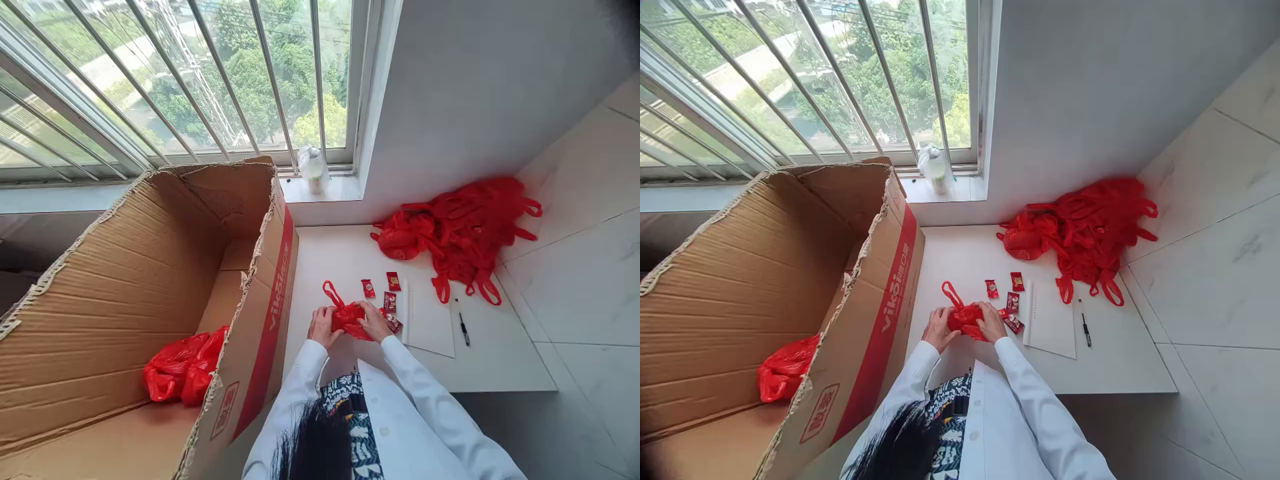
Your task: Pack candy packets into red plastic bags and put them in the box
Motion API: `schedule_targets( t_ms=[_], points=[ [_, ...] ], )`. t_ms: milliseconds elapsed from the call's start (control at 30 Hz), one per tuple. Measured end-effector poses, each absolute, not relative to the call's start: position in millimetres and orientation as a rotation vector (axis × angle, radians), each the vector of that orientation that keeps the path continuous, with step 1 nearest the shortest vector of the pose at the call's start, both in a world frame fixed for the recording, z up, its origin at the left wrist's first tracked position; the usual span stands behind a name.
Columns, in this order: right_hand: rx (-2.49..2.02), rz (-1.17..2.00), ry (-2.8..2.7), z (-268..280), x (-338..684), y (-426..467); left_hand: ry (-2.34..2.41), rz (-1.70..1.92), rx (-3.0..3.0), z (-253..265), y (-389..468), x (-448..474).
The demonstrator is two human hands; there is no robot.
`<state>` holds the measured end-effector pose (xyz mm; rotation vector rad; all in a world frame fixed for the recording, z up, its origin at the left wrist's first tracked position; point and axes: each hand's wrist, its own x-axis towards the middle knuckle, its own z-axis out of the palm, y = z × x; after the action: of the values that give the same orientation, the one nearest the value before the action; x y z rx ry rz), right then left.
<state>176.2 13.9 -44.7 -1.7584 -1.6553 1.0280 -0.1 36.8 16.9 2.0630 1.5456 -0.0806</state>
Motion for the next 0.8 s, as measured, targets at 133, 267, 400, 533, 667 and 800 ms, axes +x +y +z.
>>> schedule_targets(
  t_ms=[133,267,400,533,667,800],
  points=[
    [-1.804,0.976,-1.822,-47.9,165.7,12.3,1.558,-0.084,2.106,4.7,42.6,9.3],
    [-1.976,0.799,-1.869,-41.2,152.5,12.2,1.587,-0.111,2.123,-7.4,46.3,8.6],
    [-2.032,0.610,-1.717,-36.9,177.2,4.7,1.655,-0.052,2.106,-12.1,47.2,-18.5],
    [-2.081,0.572,-1.488,-30.0,216.0,-3.6,1.684,0.071,2.092,-11.1,52.5,-49.5],
    [-1.742,0.701,-1.757,-9.2,202.0,5.4,1.537,0.155,2.152,-12.6,56.7,-50.6],
    [-1.534,0.612,-2.252,2.1,149.7,28.3,1.461,0.214,2.201,-14.7,50.3,-35.2]
  ],
)
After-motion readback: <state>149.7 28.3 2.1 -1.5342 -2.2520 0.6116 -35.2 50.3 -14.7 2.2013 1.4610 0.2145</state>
